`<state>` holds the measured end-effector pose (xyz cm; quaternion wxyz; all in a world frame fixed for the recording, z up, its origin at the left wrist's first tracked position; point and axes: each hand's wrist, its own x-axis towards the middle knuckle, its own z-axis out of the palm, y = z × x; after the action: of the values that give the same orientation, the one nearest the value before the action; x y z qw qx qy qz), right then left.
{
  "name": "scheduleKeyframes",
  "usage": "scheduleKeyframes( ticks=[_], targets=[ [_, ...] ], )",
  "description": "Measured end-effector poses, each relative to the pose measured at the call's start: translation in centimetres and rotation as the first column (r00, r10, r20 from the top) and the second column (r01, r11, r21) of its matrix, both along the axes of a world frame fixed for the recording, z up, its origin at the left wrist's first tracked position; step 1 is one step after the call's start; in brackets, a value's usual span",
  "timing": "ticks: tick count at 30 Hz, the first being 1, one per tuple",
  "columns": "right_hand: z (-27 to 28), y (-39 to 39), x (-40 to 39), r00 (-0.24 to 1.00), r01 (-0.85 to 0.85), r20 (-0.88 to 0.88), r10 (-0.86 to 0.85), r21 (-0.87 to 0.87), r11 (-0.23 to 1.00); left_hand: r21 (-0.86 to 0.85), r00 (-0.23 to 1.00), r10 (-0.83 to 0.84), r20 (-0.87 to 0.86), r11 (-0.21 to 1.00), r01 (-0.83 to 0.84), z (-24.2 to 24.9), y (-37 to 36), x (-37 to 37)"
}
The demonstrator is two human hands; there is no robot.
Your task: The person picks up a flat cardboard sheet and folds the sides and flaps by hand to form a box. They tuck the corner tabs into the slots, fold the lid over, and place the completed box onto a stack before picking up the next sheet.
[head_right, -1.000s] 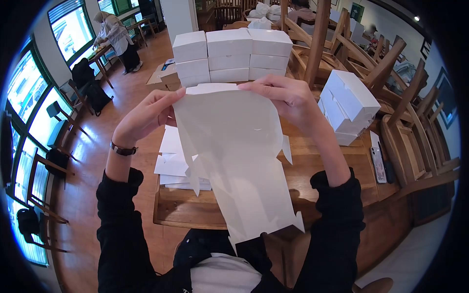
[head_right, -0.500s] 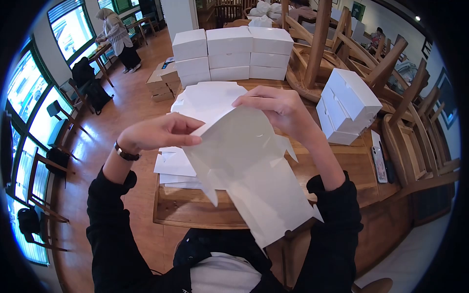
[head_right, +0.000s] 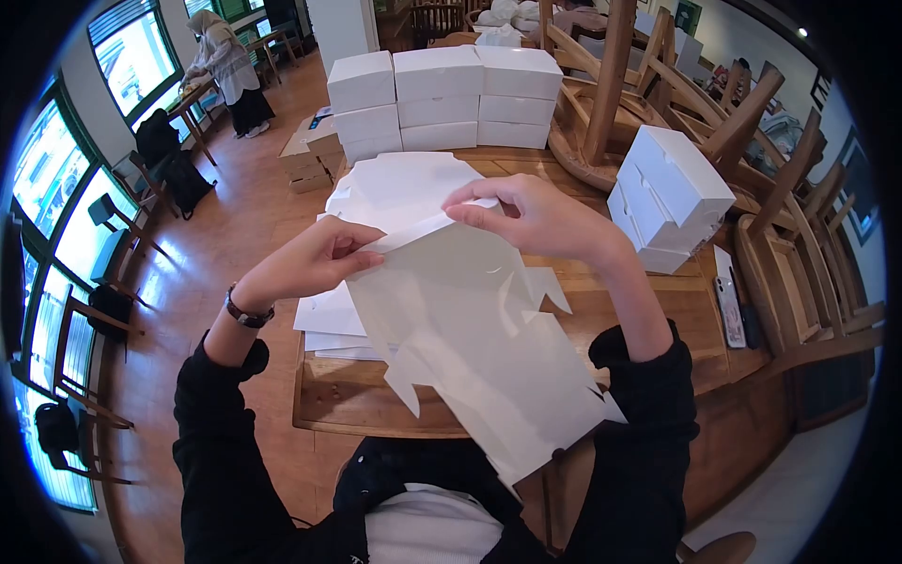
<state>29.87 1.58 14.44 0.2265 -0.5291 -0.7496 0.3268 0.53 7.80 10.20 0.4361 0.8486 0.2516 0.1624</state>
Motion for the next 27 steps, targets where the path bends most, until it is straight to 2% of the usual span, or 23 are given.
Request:
scheduleKeyframes(
  ticks=[3, 6, 7, 9, 10, 11, 12, 13, 16, 17, 18, 20, 23, 27],
  targets=[
    [-0.4, 0.7, 1.1, 0.992, -0.118, -0.037, 0.117, -0.025, 0.993, -0.014, 1.0, -0.029, -0.004, 0.999, 0.029, 0.5, 0.2, -0.4],
    [-0.9, 1.0, 1.2, 0.979, -0.147, -0.142, 0.146, 0.005, 0.989, 0.022, 1.0, -0.002, -0.028, 1.0, 0.002, 0.6, 0.3, -0.5],
    [-1.1, 1.1, 1.2, 0.982, -0.125, -0.136, 0.129, 0.037, 0.991, 0.048, 0.999, 0.017, -0.041, 0.999, -0.015, 0.6, 0.3, -0.4],
    [-1.5, 1.4, 1.4, 0.987, -0.084, -0.125, 0.097, 0.104, 0.991, 0.045, 0.999, 0.02, 0.05, 0.999, -0.022, 0.1, 0.7, -0.3],
    [-1.5, 1.6, 1.7, 0.98, -0.058, -0.184, 0.076, 0.1, 0.993, 0.043, 0.995, 0.021, 0.095, 0.999, -0.025, 0.1, 0.7, -0.2],
    [-1.4, 1.9, 2.4, 0.969, -0.032, -0.243, 0.054, 0.093, 0.995, -0.199, 0.97, 0.055, 0.236, 0.98, -0.007, 0.2, 0.6, -0.2],
    [-1.3, 2.1, 3.2, 0.953, -0.005, -0.301, 0.03, 0.085, 0.996, -0.424, 0.926, 0.121, 0.359, 0.905, 0.046, 1.0, 0.1, -0.2],
    [-1.3, 2.3, 4.1, 0.938, 0.039, -0.347, -0.005, 0.091, 0.995, -0.615, 0.864, 0.214, 0.455, 0.778, 0.13, 1.4, -0.1, -0.1],
    [-1.5, 3.0, 7.0, 0.871, 0.169, -0.481, -0.102, 0.098, 0.981, -0.654, 0.891, 0.166, 0.423, 0.736, 0.173, -0.7, -0.3, -1.2],
    [-1.2, 3.0, 8.0, 0.856, 0.169, -0.498, -0.134, 0.026, 0.985, -0.686, 0.907, 0.126, 0.401, 0.697, 0.207, -2.5, -0.5, -1.6],
    [-1.2, 2.9, 8.4, 0.842, 0.217, -0.511, -0.175, 0.024, 0.976, -0.685, 0.942, 0.041, 0.332, 0.697, 0.211, -3.6, -1.2, -2.1],
    [-1.2, 2.9, 9.1, 0.806, 0.31, -0.535, -0.252, 0.02, 0.951, -0.67, 0.887, -0.121, 0.445, 0.612, 0.42, -8.1, -1.5, -2.6],
    [-1.5, 2.3, 8.6, 0.833, 0.363, -0.487, -0.263, 0.121, 0.924, -0.679, 0.971, -0.118, 0.209, 0.697, 0.231, -9.8, -3.1, -2.2],
    [-2.7, 1.1, 6.9, 0.897, 0.342, -0.391, -0.206, 0.32, 0.884, -0.765, 0.974, 0.032, 0.224, 0.625, 0.155, -9.3, -4.7, -1.3]
  ],
)
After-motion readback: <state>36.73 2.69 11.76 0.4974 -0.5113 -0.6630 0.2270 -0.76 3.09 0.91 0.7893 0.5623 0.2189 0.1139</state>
